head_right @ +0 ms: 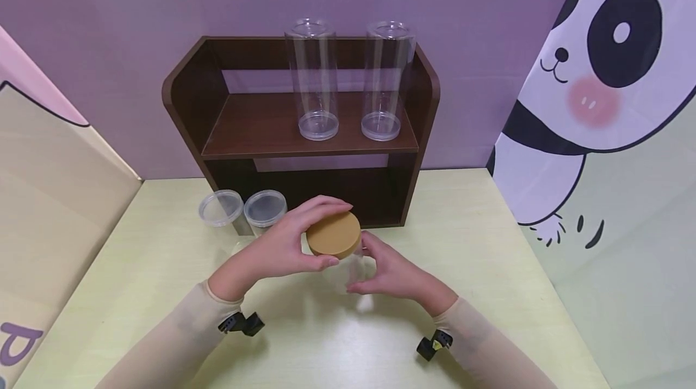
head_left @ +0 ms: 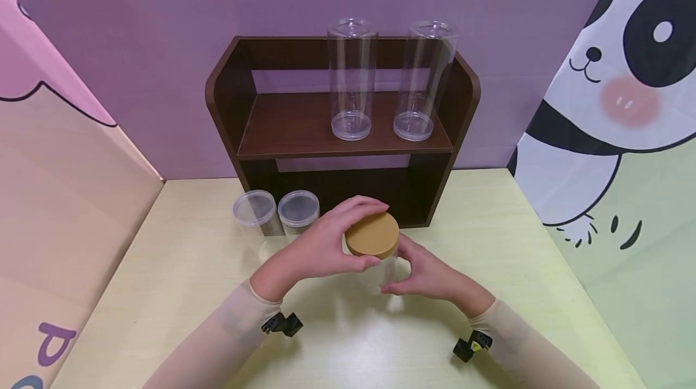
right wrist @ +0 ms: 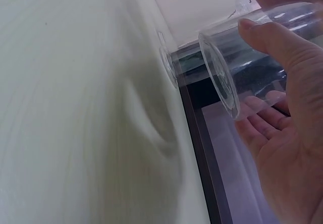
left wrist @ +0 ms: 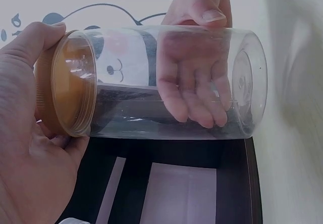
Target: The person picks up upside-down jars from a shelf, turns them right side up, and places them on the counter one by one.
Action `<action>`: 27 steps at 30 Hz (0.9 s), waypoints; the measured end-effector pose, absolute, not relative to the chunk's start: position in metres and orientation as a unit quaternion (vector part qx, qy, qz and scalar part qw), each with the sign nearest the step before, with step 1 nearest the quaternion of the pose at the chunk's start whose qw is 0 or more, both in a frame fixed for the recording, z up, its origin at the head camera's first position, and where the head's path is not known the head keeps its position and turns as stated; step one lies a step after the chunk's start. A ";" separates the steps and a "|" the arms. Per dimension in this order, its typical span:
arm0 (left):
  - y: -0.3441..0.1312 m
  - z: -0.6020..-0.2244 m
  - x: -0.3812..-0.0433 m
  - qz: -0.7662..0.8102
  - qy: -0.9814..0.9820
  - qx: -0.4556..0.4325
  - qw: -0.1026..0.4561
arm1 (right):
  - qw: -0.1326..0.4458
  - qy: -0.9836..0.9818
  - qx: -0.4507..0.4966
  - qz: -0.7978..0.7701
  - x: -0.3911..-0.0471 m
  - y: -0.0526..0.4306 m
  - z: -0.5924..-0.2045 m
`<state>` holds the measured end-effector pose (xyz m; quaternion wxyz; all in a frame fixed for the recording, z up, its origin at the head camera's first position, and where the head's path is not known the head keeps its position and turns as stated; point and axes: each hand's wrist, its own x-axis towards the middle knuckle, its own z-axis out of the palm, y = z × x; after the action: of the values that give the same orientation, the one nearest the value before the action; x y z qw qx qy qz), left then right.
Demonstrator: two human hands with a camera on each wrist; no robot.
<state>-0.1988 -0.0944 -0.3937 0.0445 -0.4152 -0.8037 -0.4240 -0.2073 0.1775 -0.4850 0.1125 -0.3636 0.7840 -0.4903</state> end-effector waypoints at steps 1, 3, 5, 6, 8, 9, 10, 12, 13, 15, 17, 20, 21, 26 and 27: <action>-0.094 -0.394 -0.199 -0.425 -0.803 -0.416 0.045 | 0.112 0.783 -0.364 -0.492 -0.207 0.177 -0.485; -0.094 -0.394 -0.199 -0.426 -0.802 -0.416 0.045 | 0.111 0.781 -0.366 -0.493 -0.208 0.177 -0.486; -0.094 -0.395 -0.199 -0.428 -0.801 -0.416 0.045 | 0.111 0.779 -0.368 -0.496 -0.208 0.176 -0.487; -0.095 -0.395 -0.199 -0.429 -0.801 -0.416 0.044 | 0.111 0.778 -0.368 -0.496 -0.208 0.176 -0.487; -0.095 -0.395 -0.199 -0.431 -0.799 -0.417 0.043 | 0.111 0.777 -0.369 -0.498 -0.208 0.175 -0.487; -0.095 -0.395 -0.199 -0.431 -0.799 -0.417 0.043 | 0.112 0.776 -0.369 -0.500 -0.208 0.175 -0.487; -0.096 -0.396 -0.199 -0.432 -0.799 -0.418 0.042 | 0.113 0.775 -0.368 -0.501 -0.208 0.175 -0.487; -0.097 -0.396 -0.199 -0.434 -0.797 -0.418 0.040 | 0.113 0.775 -0.365 -0.503 -0.208 0.174 -0.487; -0.098 -0.396 -0.199 -0.436 -0.796 -0.417 0.040 | 0.113 0.775 -0.365 -0.504 -0.208 0.174 -0.488; -0.101 -0.395 -0.199 -0.437 -0.797 -0.414 0.041 | 0.113 0.774 -0.364 -0.505 -0.208 0.174 -0.488; -0.105 -0.394 -0.199 -0.435 -0.801 -0.410 0.045 | 0.111 0.775 -0.361 -0.507 -0.208 0.174 -0.488; -0.112 -0.393 -0.200 -0.428 -0.807 -0.403 0.052 | 0.109 0.775 -0.359 -0.508 -0.209 0.174 -0.489; -0.114 -0.393 -0.200 -0.425 -0.809 -0.401 0.054 | 0.107 0.776 -0.357 -0.509 -0.209 0.174 -0.490; -0.125 -0.390 -0.199 -0.422 -0.820 -0.383 0.052 | 0.104 0.777 -0.353 -0.511 -0.210 0.173 -0.491; -0.128 -0.390 -0.198 -0.422 -0.823 -0.377 0.050 | 0.104 0.777 -0.352 -0.512 -0.210 0.173 -0.491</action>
<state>-0.1982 -0.1276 -0.3900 0.0501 -0.3768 -0.8229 -0.4223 -0.2102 0.1732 -0.4905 0.1043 -0.3518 0.7769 -0.5117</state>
